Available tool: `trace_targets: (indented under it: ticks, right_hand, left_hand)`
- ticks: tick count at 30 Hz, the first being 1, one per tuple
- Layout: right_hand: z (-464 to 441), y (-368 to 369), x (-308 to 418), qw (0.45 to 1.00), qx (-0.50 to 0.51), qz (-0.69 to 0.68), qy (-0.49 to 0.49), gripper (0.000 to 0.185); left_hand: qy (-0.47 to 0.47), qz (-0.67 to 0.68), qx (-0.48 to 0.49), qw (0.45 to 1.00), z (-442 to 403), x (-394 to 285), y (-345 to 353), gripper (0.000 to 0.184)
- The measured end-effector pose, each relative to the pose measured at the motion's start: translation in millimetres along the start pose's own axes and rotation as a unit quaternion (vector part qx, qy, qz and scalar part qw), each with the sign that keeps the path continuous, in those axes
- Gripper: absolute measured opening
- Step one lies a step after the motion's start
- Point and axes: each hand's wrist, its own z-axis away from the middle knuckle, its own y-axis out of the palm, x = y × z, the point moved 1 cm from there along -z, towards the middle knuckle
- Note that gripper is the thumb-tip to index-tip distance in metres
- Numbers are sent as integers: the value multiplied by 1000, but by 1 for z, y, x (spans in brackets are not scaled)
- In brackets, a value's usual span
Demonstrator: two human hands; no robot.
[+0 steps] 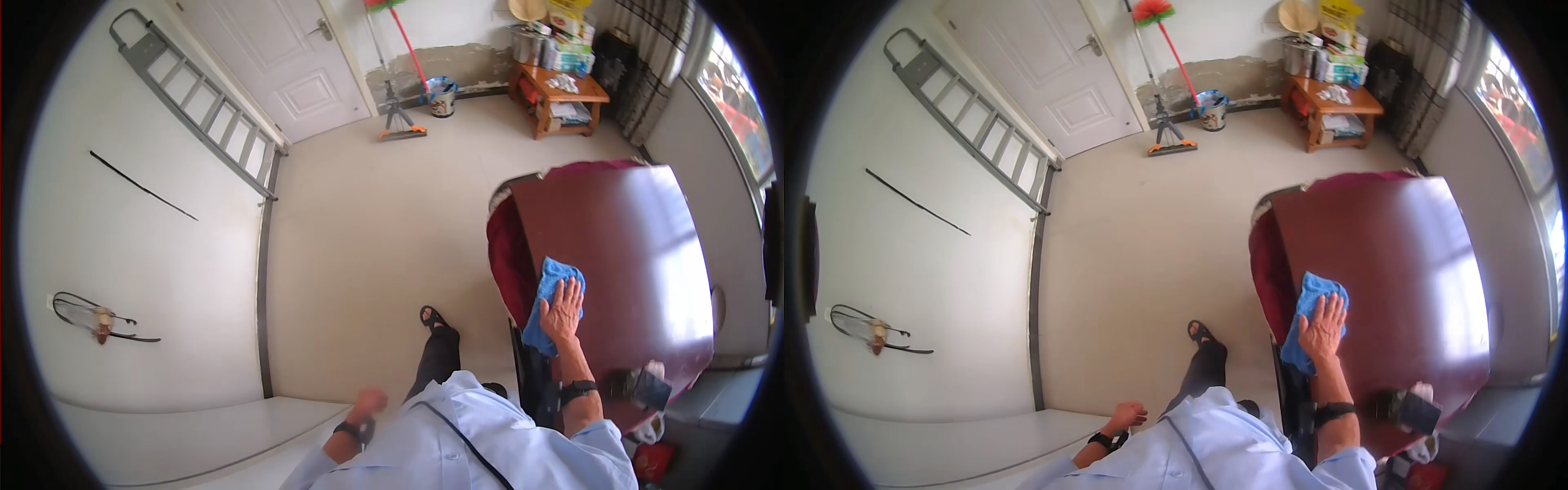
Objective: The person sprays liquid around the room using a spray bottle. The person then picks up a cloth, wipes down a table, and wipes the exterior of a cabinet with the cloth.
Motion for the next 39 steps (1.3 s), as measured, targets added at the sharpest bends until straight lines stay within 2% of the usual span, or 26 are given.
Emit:
trace_targets:
  ticks: [1,2,3,4,6,7,8,14,17,20,23,26,29,31,33,35,37,39]
  right_hand:
    - [-8,3,5,1000,10,5,15,73]
    - [-23,4,11,999,15,11,29,73]
    - [-38,4,15,999,22,19,40,73]
    - [-47,5,18,998,22,33,50,73]
    - [-70,12,29,996,14,51,78,71]
    - [-86,16,33,995,9,52,83,70]
    - [-96,20,34,994,5,55,91,69]
    - [-153,19,44,986,14,55,156,67]
    - [-177,18,47,983,15,61,172,67]
    - [-189,23,41,981,7,71,178,67]
    - [-212,25,34,978,5,78,194,67]
    - [-238,36,16,973,-11,96,208,67]
    - [-271,39,16,965,-14,113,236,64]
    - [-287,50,1,958,-24,131,253,62]
    - [-303,64,-4,958,-48,134,249,57]
    - [-327,72,-18,951,-80,138,265,55]
    - [-349,58,-8,949,-115,83,281,50]
    - [-366,49,-4,948,-121,78,284,47]
  left_hand:
    - [-13,-45,9,999,-8,-5,-5,20]
    - [84,-194,51,976,-26,-17,-16,19]
    - [178,-334,89,921,-53,-12,-32,19]
    - [261,-462,125,838,-67,-6,-37,19]
    - [272,-313,72,907,-89,-25,-47,19]
    - [116,-114,70,984,-78,-69,-46,19]
    - [-22,115,5,993,-60,-121,-44,18]
    - [31,83,19,996,-126,-243,-80,17]
    - [45,80,-48,995,-129,-303,-83,18]
    - [55,50,-27,997,-150,-313,-96,21]
    - [-9,48,4,999,-154,-325,-92,24]
    - [-55,67,-34,996,-150,-346,-86,13]
    - [-20,-49,34,998,-191,-318,-112,11]
    - [93,-174,56,979,-203,-330,-125,22]
    - [57,-149,45,986,-199,-352,-140,29]
    - [-95,26,13,995,-216,-419,-130,30]
    - [26,-110,7,994,-272,-445,-138,31]
    - [-51,0,-63,997,-240,-558,-103,29]
